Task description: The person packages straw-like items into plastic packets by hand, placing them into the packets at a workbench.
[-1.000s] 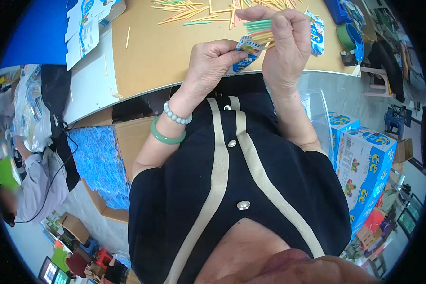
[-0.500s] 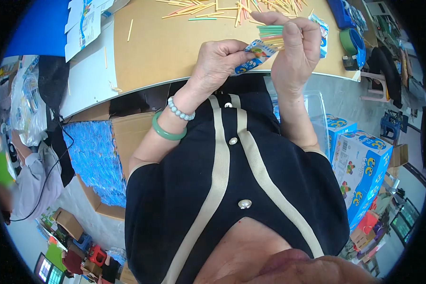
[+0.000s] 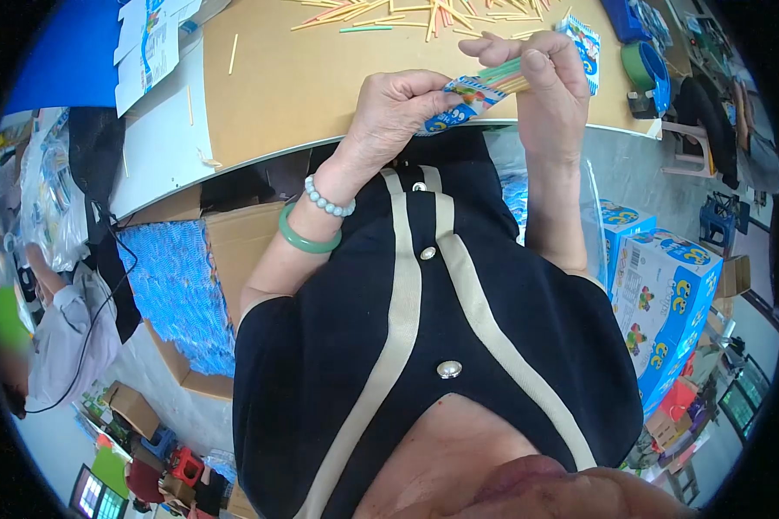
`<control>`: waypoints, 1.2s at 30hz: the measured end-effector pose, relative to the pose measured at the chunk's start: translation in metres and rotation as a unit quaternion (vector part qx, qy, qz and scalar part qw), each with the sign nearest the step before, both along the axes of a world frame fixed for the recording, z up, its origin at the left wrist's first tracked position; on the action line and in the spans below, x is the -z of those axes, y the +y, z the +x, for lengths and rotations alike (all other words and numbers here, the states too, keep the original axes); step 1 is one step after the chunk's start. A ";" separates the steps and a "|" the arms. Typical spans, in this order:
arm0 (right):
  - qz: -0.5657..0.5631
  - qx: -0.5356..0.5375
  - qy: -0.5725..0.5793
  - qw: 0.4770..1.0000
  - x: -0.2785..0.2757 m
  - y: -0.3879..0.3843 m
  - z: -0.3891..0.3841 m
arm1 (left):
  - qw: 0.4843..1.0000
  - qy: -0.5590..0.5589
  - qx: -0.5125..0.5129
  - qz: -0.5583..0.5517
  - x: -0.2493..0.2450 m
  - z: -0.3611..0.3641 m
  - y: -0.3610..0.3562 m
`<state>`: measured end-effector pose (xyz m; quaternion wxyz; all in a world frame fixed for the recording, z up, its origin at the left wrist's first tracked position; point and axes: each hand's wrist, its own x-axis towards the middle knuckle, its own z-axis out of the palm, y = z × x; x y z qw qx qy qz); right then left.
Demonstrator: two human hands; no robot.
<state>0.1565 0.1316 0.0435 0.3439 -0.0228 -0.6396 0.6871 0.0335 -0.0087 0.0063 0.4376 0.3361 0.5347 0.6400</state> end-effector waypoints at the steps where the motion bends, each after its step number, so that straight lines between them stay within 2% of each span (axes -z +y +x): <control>1: -0.002 0.001 -0.001 1.000 0.001 0.004 0.001 | 1.000 0.000 0.000 0.002 0.000 0.001 -0.001; 4: -0.035 -0.083 0.007 0.996 0.004 0.014 0.003 | 1.000 0.003 0.002 0.004 0.000 0.001 -0.002; 5: -0.036 -0.083 0.007 0.996 0.005 0.014 0.004 | 1.000 0.007 0.003 0.005 0.000 0.001 -0.002; 9: -0.019 -0.046 -0.033 0.998 0.005 0.008 0.004 | 0.999 0.036 -0.001 0.006 0.001 0.002 -0.002; 12: 0.069 0.030 -0.087 0.993 0.009 -0.003 -0.002 | 0.999 0.029 -0.019 0.013 0.002 0.004 0.000; 16: 0.012 0.024 -0.104 0.994 0.011 -0.019 -0.016 | 0.997 -0.036 -0.042 0.055 0.003 0.007 0.010; 18: 0.028 0.022 -0.089 0.995 0.019 -0.019 -0.027 | 0.990 -0.093 -0.023 0.101 0.005 0.007 0.013; 21: 0.067 0.022 -0.057 0.996 0.019 -0.014 -0.039 | 0.989 -0.103 -0.011 0.107 0.003 0.001 0.013; 25: 0.100 0.033 -0.107 0.989 0.006 -0.020 -0.034 | 0.984 -0.123 -0.035 0.125 -0.003 -0.017 0.010; 29: 0.028 0.079 -0.176 0.981 0.005 -0.020 -0.031 | 0.980 -0.107 -0.074 0.149 -0.006 -0.026 0.008; 33: 0.096 0.053 -0.209 0.972 0.005 -0.011 -0.025 | 0.987 -0.072 -0.056 0.130 -0.012 -0.032 0.004; 36: 0.239 0.120 -0.153 0.951 0.008 -0.006 -0.027 | 0.993 -0.065 -0.026 0.098 -0.003 -0.035 0.006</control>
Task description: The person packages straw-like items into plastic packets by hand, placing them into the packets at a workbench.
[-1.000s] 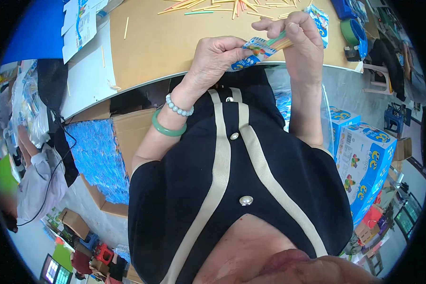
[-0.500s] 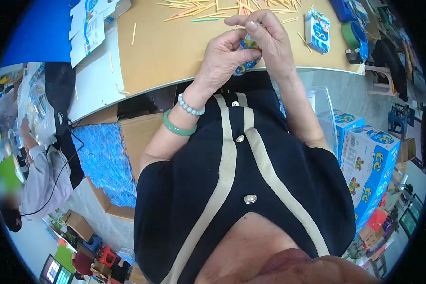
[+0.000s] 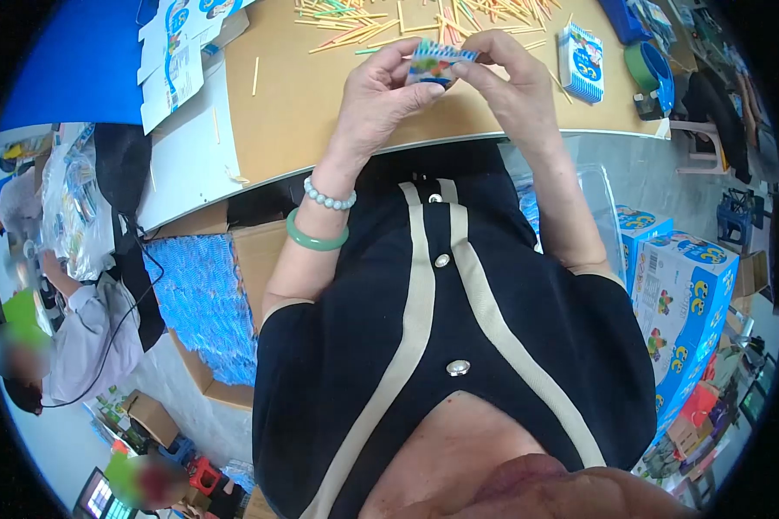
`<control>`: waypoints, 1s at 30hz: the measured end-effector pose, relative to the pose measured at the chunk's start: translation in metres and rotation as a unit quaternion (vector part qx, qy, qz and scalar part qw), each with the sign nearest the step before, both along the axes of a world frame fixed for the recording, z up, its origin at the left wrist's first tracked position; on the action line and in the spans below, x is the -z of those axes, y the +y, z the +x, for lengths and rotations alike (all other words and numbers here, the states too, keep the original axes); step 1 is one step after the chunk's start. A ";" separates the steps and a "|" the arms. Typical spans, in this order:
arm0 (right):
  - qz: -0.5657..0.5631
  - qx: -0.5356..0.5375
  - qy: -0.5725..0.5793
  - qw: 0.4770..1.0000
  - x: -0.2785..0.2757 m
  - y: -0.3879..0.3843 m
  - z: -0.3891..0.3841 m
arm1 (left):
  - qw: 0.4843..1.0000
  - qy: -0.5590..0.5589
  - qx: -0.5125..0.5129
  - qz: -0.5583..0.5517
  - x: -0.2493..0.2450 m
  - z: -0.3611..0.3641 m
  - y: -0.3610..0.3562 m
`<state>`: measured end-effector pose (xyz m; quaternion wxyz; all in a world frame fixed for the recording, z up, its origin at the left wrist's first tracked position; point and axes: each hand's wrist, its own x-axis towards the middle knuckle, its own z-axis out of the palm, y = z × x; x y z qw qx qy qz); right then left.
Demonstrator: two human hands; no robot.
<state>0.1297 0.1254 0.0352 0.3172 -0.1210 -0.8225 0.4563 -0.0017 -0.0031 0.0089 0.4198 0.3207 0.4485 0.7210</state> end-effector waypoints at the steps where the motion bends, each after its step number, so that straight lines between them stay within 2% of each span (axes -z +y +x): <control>1: -0.001 0.000 0.003 1.000 0.002 0.000 0.000 | 1.000 -0.006 0.018 -0.016 0.004 -0.002 0.002; 4: -0.107 0.009 -0.091 0.990 0.013 0.000 0.002 | 0.999 0.007 0.027 -0.039 0.014 -0.004 0.005; 7: -0.136 -0.017 -0.112 0.984 0.017 0.004 0.007 | 0.997 0.043 0.019 -0.057 0.017 0.005 0.005; 8: -0.148 -0.031 -0.119 0.981 0.016 0.007 0.008 | 0.999 0.036 0.004 -0.032 0.010 0.009 0.005; 11: -0.155 -0.037 -0.061 0.985 0.012 0.006 0.014 | 1.000 0.016 -0.001 0.008 -0.006 0.024 0.009; 13: -0.180 -0.008 -0.047 0.983 0.011 0.004 0.030 | 0.991 0.106 -0.045 -0.062 -0.007 0.026 0.007; 15: 0.018 -0.049 -0.047 0.998 0.003 0.008 0.049 | 0.980 0.179 -0.040 -0.077 0.003 0.024 0.011; 16: 0.005 -0.021 -0.058 0.998 0.003 0.010 0.058 | 0.982 0.171 -0.009 -0.083 0.002 0.031 0.018; 18: -0.170 -0.041 -0.048 0.983 0.006 0.012 0.077 | 0.973 0.224 -0.030 -0.044 -0.005 0.050 0.024; 19: -0.251 -0.054 -0.033 0.966 0.006 0.014 0.088 | 0.975 0.217 -0.008 -0.046 -0.006 0.062 0.028; 20: -0.257 -0.036 -0.034 0.965 0.004 0.018 0.103 | 0.968 0.243 0.022 -0.056 -0.008 0.076 0.033; 23: -0.178 0.011 -0.185 0.966 -0.006 0.032 0.161 | 0.949 0.297 0.082 -0.064 -0.010 0.100 0.043; 25: -0.197 0.061 -0.223 0.953 0.033 0.044 0.214 | 0.932 0.337 0.119 -0.060 -0.008 0.104 0.048; 27: -0.228 0.109 -0.352 0.901 0.071 0.051 0.266 | 0.922 0.353 0.150 -0.057 -0.003 0.103 0.051; 29: -0.223 0.185 -0.448 0.845 0.143 0.044 0.325 | 0.947 0.279 0.124 -0.095 0.002 0.096 0.050; 30: -0.223 0.183 -0.489 0.823 0.186 0.038 0.357 | 0.957 0.243 0.106 -0.115 0.002 0.093 0.051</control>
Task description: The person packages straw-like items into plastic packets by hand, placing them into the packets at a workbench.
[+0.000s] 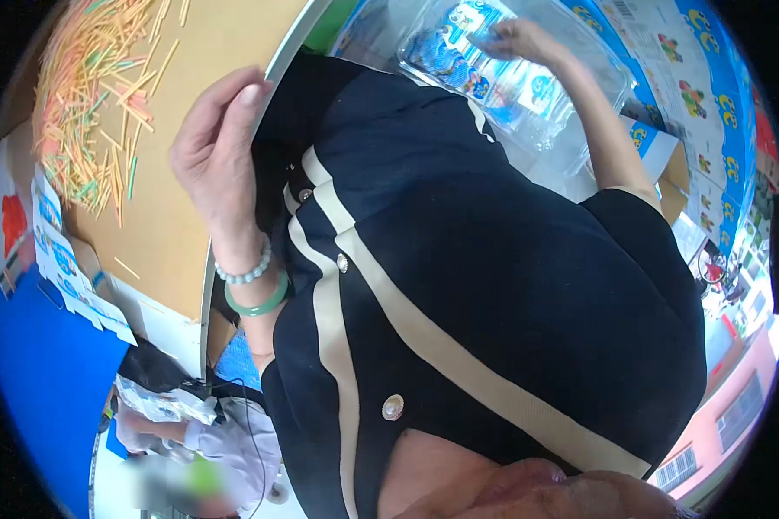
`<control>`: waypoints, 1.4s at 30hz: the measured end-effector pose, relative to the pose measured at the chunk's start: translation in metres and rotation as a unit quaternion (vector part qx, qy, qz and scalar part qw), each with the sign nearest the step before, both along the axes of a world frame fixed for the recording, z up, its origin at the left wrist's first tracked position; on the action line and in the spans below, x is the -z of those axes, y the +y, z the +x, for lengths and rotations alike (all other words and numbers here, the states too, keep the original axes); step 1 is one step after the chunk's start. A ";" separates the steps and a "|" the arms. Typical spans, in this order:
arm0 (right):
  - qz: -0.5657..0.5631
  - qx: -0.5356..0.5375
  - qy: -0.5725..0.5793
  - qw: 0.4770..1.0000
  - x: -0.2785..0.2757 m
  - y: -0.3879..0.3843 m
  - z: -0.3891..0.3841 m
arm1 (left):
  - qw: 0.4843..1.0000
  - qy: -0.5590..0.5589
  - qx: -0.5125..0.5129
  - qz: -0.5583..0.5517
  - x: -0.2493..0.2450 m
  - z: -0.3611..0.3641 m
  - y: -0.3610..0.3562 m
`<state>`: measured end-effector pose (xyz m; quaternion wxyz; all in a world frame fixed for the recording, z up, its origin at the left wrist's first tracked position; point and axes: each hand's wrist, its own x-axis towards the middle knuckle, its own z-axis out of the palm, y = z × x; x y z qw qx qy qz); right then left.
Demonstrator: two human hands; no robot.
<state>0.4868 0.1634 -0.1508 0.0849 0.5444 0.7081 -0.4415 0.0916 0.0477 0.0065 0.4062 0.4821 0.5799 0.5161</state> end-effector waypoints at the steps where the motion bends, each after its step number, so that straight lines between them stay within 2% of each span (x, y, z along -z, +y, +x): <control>1: -0.013 -0.010 -0.043 0.999 0.041 -0.010 0.029 | 1.000 0.001 0.002 -0.002 0.000 0.000 0.000; 3: -0.095 0.057 0.070 0.991 0.097 -0.042 0.061 | 1.000 -0.002 -0.002 -0.019 -0.002 0.000 0.000; 4: -0.098 0.059 0.072 0.991 0.119 -0.056 0.065 | 1.000 -0.004 -0.004 -0.028 -0.002 0.000 -0.001; 7: -0.079 0.025 0.018 0.996 0.143 -0.084 0.054 | 0.999 0.007 -0.004 -0.037 0.001 -0.004 0.001; 10: 0.173 0.084 -0.071 0.979 0.153 -0.100 0.030 | 0.999 0.009 -0.004 -0.039 0.003 -0.004 0.001; 11: 0.174 0.080 -0.068 0.979 0.154 -0.103 0.028 | 0.999 0.008 -0.001 -0.039 0.003 -0.004 0.001; 13: 0.181 0.019 -0.176 0.968 0.152 -0.102 0.027 | 0.999 0.014 -0.009 -0.031 0.001 -0.005 0.001; 15: 0.044 -0.031 -0.210 0.976 0.146 -0.096 0.027 | 0.998 -0.032 0.000 -0.058 -0.004 -0.003 -0.001; 16: 0.067 0.005 -0.200 0.977 0.146 -0.097 0.030 | 0.997 -0.017 0.004 -0.072 -0.008 -0.005 -0.003; 17: 0.107 0.010 -0.207 0.972 0.136 -0.094 0.027 | 0.997 -0.003 0.006 -0.079 -0.009 -0.008 -0.003; 18: 0.114 -0.039 -0.225 0.967 0.110 -0.080 0.013 | 0.997 -0.016 0.005 -0.079 -0.009 -0.009 -0.004; 20: 0.150 -0.079 -0.154 0.973 0.075 -0.044 -0.012 | 0.998 -0.029 -0.012 -0.049 -0.003 -0.014 -0.003; 22: -0.041 0.041 -0.007 0.998 -0.058 -0.017 -0.096 | 0.995 -0.091 -0.013 -0.036 0.001 -0.018 -0.006; 24: -0.072 0.004 0.167 0.983 -0.135 -0.005 -0.143 | 0.995 -0.089 -0.039 -0.027 -0.003 -0.026 -0.007; 26: 0.058 -0.024 0.244 0.968 -0.181 0.006 -0.184 | 0.993 -0.084 -0.070 -0.047 -0.005 -0.031 -0.012; 27: 0.302 -0.040 0.211 0.929 -0.182 0.014 -0.205 | 0.992 -0.088 -0.074 -0.044 -0.006 -0.032 -0.015; 28: 0.528 -0.054 0.169 0.831 -0.181 0.027 -0.225 | 0.992 -0.081 -0.083 -0.042 -0.007 -0.033 -0.018; 30: 0.667 -0.012 -0.074 0.741 -0.175 0.058 -0.257 | 0.992 -0.066 -0.102 -0.039 -0.009 -0.038 -0.025; 31: 0.669 -0.016 -0.071 0.740 -0.169 0.075 -0.264 | 0.991 -0.067 -0.107 -0.037 -0.010 -0.042 -0.031; 32: 0.534 0.060 -0.042 0.842 -0.161 0.093 -0.267 | 0.990 -0.070 -0.117 -0.034 -0.010 -0.047 -0.036; 33: 0.380 0.132 -0.014 0.915 -0.152 0.107 -0.267 | 0.989 -0.074 -0.127 -0.033 -0.010 -0.051 -0.040; 34: 0.382 0.127 -0.016 0.915 -0.144 0.119 -0.263 | 0.987 -0.080 -0.137 -0.033 -0.008 -0.055 -0.045; 37: 0.265 0.191 0.215 0.920 -0.139 0.126 -0.250 | 0.987 -0.086 -0.135 -0.027 -0.003 -0.067 -0.052; 38: 0.268 0.192 0.212 0.920 -0.140 0.124 -0.248 | 0.987 -0.087 -0.130 -0.024 -0.001 -0.069 -0.051; 41: 0.480 0.149 0.065 0.862 -0.149 0.115 -0.246 | 0.988 -0.086 -0.122 -0.027 -0.003 -0.066 -0.044; 42: 0.480 0.146 0.064 0.863 -0.151 0.113 -0.241 | 0.989 -0.083 -0.122 -0.031 -0.005 -0.066 -0.042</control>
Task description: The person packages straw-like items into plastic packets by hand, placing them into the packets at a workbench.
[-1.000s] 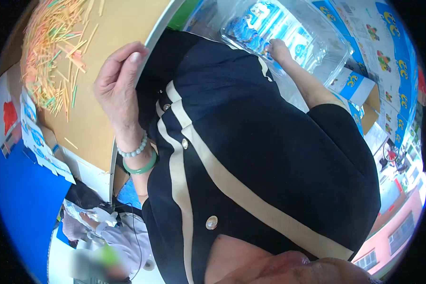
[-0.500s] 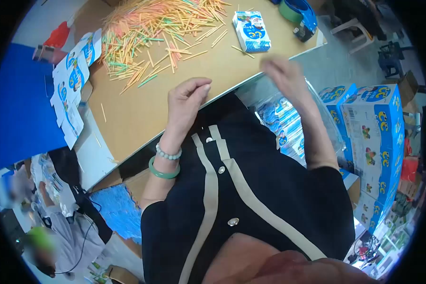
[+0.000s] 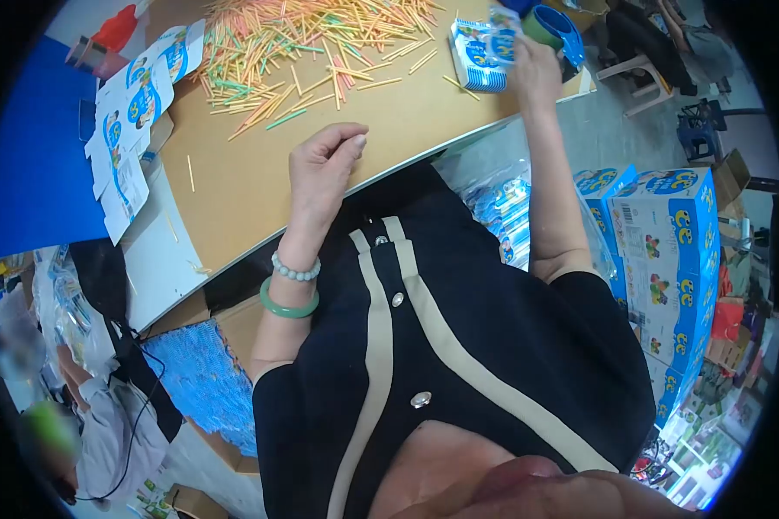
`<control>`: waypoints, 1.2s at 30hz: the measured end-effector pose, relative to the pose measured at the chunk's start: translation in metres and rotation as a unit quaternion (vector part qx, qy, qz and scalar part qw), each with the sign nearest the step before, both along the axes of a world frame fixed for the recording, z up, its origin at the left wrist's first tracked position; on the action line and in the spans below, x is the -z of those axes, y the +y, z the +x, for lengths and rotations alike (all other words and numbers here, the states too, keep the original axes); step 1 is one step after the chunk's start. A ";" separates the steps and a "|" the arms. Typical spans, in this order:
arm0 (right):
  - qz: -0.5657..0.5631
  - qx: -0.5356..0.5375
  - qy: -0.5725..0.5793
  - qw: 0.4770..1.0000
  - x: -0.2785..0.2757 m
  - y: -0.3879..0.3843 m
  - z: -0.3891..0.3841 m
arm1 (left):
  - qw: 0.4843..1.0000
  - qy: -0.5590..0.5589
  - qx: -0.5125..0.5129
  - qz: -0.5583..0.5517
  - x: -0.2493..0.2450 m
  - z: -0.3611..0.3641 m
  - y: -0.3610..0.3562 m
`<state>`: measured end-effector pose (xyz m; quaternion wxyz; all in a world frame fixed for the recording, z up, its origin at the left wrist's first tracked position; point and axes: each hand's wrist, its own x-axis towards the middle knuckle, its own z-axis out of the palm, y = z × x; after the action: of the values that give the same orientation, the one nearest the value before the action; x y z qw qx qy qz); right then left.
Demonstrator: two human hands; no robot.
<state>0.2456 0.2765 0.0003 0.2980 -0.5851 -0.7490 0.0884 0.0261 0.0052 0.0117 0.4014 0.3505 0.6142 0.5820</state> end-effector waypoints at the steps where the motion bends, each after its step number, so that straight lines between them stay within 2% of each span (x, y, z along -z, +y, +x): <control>1: 0.079 -0.038 0.055 0.995 -0.007 -0.004 0.001 | 1.000 -0.001 -0.008 0.000 -0.004 0.002 0.004; 2: 0.153 -0.083 0.112 0.978 -0.011 -0.009 -0.006 | 1.000 -0.023 -0.019 0.009 -0.009 0.005 0.008; 3: 0.141 -0.103 0.115 0.978 -0.008 -0.023 -0.015 | 0.998 -0.043 -0.036 0.013 -0.010 0.009 0.009; 4: -0.022 -0.188 0.232 0.954 -0.026 -0.059 -0.031 | 0.993 -0.097 -0.053 0.044 -0.009 0.015 0.013; 5: -0.184 -0.263 0.336 0.886 -0.036 -0.094 -0.048 | 0.983 -0.148 -0.069 0.080 -0.007 0.017 0.016; 7: -0.323 -0.324 0.372 0.808 -0.037 -0.154 -0.084 | 0.975 -0.173 -0.090 0.109 -0.003 0.008 0.011; 8: -0.331 -0.334 0.370 0.801 -0.030 -0.160 -0.095 | 0.964 -0.203 -0.089 0.145 -0.001 0.004 0.008; 9: -0.340 -0.395 0.279 0.807 -0.019 -0.165 -0.106 | 0.952 -0.233 -0.085 0.182 -0.001 -0.001 0.003; 10: -0.343 -0.450 0.184 0.804 -0.012 -0.167 -0.114 | 0.951 -0.231 -0.096 0.181 -0.002 -0.009 -0.006; 11: -0.345 -0.458 0.182 0.799 -0.015 -0.166 -0.121 | 0.954 -0.215 -0.132 0.160 -0.007 -0.021 -0.019; 13: -0.178 -0.398 0.041 0.899 -0.031 -0.158 -0.134 | 0.958 -0.155 -0.210 0.119 -0.007 -0.053 -0.046; 14: -0.087 -0.355 -0.028 0.931 -0.035 -0.154 -0.138 | 0.957 -0.111 -0.252 0.097 -0.003 -0.073 -0.059; 15: -0.085 -0.355 -0.029 0.931 -0.032 -0.148 -0.141 | 0.953 -0.072 -0.286 0.063 0.003 -0.092 -0.071; 17: 0.052 -0.317 -0.107 0.941 -0.020 -0.131 -0.145 | 0.947 -0.034 -0.318 0.031 0.015 -0.124 -0.082; 18: 0.118 -0.293 -0.148 0.937 -0.014 -0.125 -0.147 | 0.948 0.043 -0.314 -0.011 0.021 -0.137 -0.084; 20: 0.123 -0.294 -0.159 0.934 -0.004 -0.121 -0.152 | 0.930 0.197 -0.295 -0.093 0.030 -0.152 -0.079; 21: 0.127 -0.300 -0.166 0.930 0.000 -0.120 -0.157 | 0.932 0.195 -0.290 -0.091 0.030 -0.151 -0.071; 23: 0.134 -0.309 -0.175 0.925 0.006 -0.109 -0.166 | 0.961 0.171 -0.208 -0.070 0.033 -0.139 -0.051; 24: 0.101 -0.311 -0.163 0.931 0.009 -0.101 -0.172 | 0.971 0.159 -0.168 -0.061 0.034 -0.129 -0.042; 26: 0.033 -0.317 -0.136 0.938 0.014 -0.093 -0.179 | 0.924 0.349 -0.152 -0.027 0.029 -0.101 -0.016; 27: 0.032 -0.318 -0.136 0.938 0.016 -0.093 -0.183 | 0.925 0.348 -0.153 -0.029 0.024 -0.085 -0.003; 28: 0.024 -0.358 -0.110 0.927 0.015 -0.097 -0.190 | 0.982 0.112 -0.148 0.024 0.018 -0.069 0.010; 29: 0.015 -0.397 -0.084 0.914 0.014 -0.102 -0.196 | 0.979 -0.131 -0.135 0.076 0.015 -0.061 0.015; 30: 0.006 -0.436 -0.057 0.898 0.012 -0.103 -0.199 | 0.979 -0.131 -0.135 0.074 0.017 -0.062 0.017; 33: -0.055 -0.465 -0.026 0.883 0.008 -0.098 -0.199 | 0.908 -0.300 -0.140 0.257 0.025 -0.073 0.020; 35: -0.087 -0.479 -0.009 0.873 -0.001 -0.101 -0.200 | 0.888 -0.334 -0.164 0.271 0.026 -0.082 0.005; 36: -0.061 -0.441 -0.081 0.892 -0.012 -0.108 -0.197 | 0.866 -0.367 -0.186 0.285 0.026 -0.086 -0.006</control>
<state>0.0490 0.1689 0.0119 0.1302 -0.2172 -0.9446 0.2088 -0.0603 -0.0005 -0.0145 0.3648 0.0893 0.2838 0.8823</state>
